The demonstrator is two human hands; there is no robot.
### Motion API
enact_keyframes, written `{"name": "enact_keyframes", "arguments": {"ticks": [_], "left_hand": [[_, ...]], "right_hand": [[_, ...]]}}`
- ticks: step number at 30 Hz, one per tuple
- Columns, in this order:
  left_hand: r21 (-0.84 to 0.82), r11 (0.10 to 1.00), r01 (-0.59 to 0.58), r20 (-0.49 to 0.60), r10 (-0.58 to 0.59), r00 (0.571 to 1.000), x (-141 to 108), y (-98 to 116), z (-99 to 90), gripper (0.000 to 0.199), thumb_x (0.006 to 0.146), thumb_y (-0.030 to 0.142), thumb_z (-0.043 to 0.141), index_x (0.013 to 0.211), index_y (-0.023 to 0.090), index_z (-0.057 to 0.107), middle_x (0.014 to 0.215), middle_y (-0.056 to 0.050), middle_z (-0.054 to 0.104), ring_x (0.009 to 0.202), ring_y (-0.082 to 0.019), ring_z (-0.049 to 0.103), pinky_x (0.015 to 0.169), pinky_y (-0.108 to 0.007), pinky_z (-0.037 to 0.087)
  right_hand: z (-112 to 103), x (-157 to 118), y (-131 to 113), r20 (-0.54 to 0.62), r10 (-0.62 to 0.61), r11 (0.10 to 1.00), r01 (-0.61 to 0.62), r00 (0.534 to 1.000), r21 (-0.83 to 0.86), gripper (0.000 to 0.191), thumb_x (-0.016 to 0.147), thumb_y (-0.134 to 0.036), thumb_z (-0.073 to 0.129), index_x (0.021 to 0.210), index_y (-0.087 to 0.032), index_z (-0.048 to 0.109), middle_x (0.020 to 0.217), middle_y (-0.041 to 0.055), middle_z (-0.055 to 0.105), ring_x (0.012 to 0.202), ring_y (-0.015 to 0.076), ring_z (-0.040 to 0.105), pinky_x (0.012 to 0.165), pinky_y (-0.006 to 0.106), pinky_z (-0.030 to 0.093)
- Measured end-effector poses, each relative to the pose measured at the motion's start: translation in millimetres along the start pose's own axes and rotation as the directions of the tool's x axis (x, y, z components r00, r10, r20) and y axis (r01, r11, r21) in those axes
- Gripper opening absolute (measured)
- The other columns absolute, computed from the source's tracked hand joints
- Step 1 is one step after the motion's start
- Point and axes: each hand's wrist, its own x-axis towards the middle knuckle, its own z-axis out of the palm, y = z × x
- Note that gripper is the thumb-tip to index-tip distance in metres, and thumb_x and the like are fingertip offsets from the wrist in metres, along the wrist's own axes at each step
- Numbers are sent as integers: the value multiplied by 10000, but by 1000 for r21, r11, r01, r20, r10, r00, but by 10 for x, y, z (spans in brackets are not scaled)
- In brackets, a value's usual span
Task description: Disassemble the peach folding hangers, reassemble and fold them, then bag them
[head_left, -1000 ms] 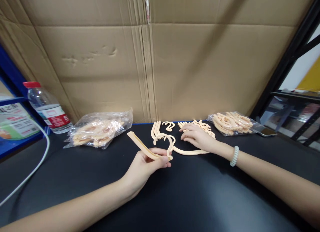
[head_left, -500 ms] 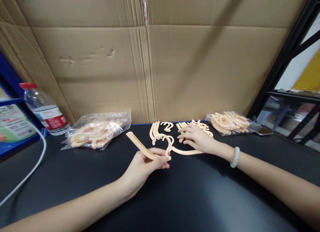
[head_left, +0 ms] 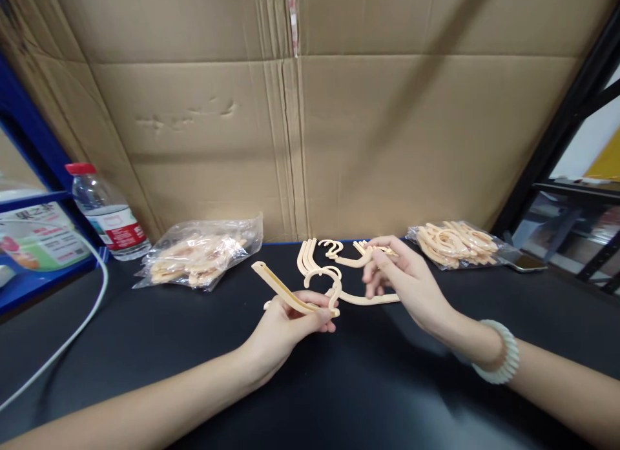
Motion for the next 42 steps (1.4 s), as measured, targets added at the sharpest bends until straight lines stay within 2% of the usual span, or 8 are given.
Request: {"name": "enact_keyframes", "arguments": {"ticks": [4,8,14,17,20,23,32,42], "left_hand": [[16,1000,1,7,-1,1000,-2,0,-4,174,686,237,808,777,129,706,729,-11,661,652,-106,622,660,-212,481],[26,1000,-10,40,8,999,-8,2,-12,138,716,217,781,774,142,682,737,10,633,658,-99,609,656,-206,472],[32,999,-31,62,29,998,1,-24,-32,101,729,198,762,768,157,679,784,10,633,670,-83,586,657,-191,458],[15,999,-35,68,33,997,7,-31,-34,94,727,192,760,763,157,680,780,6,634,675,-86,578,661,-195,456],[9,999,-40,71,39,997,9,-22,-29,96,715,183,767,738,154,678,749,9,629,663,-85,571,660,-197,459],[-3,999,-45,86,45,995,13,-12,-27,91,722,186,765,760,161,686,760,9,639,683,-90,582,680,-201,471],[11,999,-53,124,51,991,31,-28,-50,113,720,181,774,756,157,670,753,12,649,667,-85,581,658,-203,470],[-33,997,-76,187,81,979,16,-5,-68,99,720,142,772,744,146,676,744,19,635,672,-84,578,683,-208,464]], "right_hand": [[133,-101,41,83,249,901,-263,965,344,303,827,-419,663,1000,-174,616,849,64,693,768,160,674,716,295,523],[156,-119,142,76,300,843,-302,951,445,280,779,-333,734,988,-152,692,817,47,669,787,131,630,790,289,510],[181,-158,210,94,340,833,-346,936,432,228,708,-249,787,870,-167,649,721,-6,618,690,94,561,711,251,470],[218,-190,213,102,358,807,-362,928,468,331,696,-221,794,958,-221,590,683,-47,597,641,85,540,678,247,452],[245,-218,184,192,342,812,-393,920,431,361,702,-223,787,1013,-209,604,728,-31,609,684,97,561,708,258,456],[252,-235,140,307,318,848,-414,897,332,251,706,-253,785,884,-170,630,814,13,635,778,120,587,720,254,447],[230,-164,161,312,228,932,-299,922,204,251,683,-305,795,836,-148,673,829,36,649,721,121,561,589,228,413],[220,-161,170,336,174,960,-235,926,150,151,726,-212,752,851,-154,692,814,27,675,709,117,597,588,220,458]]}}
